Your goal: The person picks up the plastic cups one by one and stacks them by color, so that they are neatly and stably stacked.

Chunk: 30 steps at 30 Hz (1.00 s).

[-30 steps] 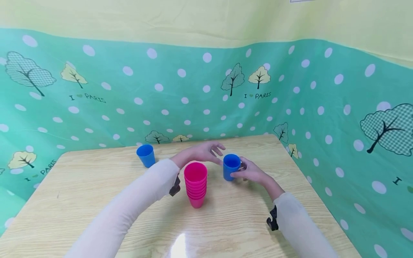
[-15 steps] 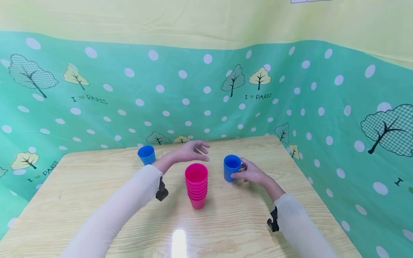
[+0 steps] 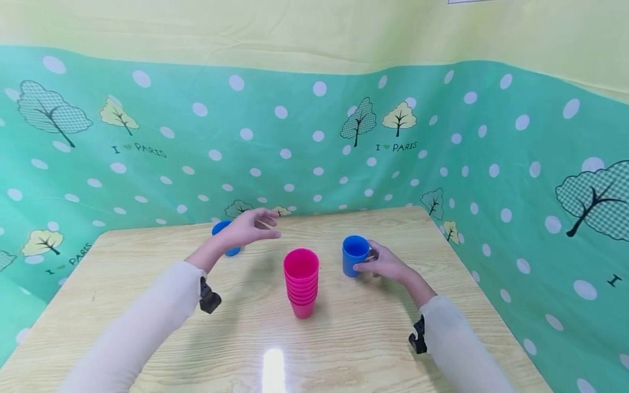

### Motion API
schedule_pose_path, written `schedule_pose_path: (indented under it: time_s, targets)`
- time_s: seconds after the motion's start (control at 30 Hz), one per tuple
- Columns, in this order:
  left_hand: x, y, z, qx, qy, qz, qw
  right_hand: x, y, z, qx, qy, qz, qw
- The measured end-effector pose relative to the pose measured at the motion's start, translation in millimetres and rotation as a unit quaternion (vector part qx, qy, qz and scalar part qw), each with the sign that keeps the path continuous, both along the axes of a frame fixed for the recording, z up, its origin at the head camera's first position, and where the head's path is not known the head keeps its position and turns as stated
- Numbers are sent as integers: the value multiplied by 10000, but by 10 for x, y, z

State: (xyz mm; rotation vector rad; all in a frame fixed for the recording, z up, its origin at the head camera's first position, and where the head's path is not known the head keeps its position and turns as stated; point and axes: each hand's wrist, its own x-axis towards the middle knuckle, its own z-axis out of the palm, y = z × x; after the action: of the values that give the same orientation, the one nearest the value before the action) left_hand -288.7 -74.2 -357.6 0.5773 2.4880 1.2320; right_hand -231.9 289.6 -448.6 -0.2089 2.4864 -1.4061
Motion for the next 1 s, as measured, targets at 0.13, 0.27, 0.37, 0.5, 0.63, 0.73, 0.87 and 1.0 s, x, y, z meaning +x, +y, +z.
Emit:
schedule_pose_path:
  time_s: [0.13, 0.27, 0.37, 0.5, 0.63, 0.73, 0.87, 1.0]
  targets:
    - [6, -222, -20, -12, 33, 305, 9995, 12, -4, 9, 0, -22, -37, 10000]
    - [18, -454, -15, 105, 201, 623, 9978, 10, -6, -1, 21, -37, -66, 10000]
    - [39, -636, -25, 108, 376, 879, 9954, 4, -5, -8, 45, -38, -55, 10000]
    - [72, -864, -93, 41, 562, 1254, 9905, 4, -3, -4, 71, -27, -38, 10000]
    - [93, -1036, -214, 167, 565, 1671, 9842, 9, -6, 4, 78, -36, -41, 10000]
    - [89, -1117, -334, 275, 482, 1934, 9795, 12, -9, 6, 74, -62, -44, 9999]
    - [65, -1149, -509, 484, 314, 2078, 9765, 11, -10, 1, 38, -75, -9, 10000]
    - [43, -1106, -666, 726, 95, 2063, 9757, 9, -1, -8, 61, -58, 6, 10000]
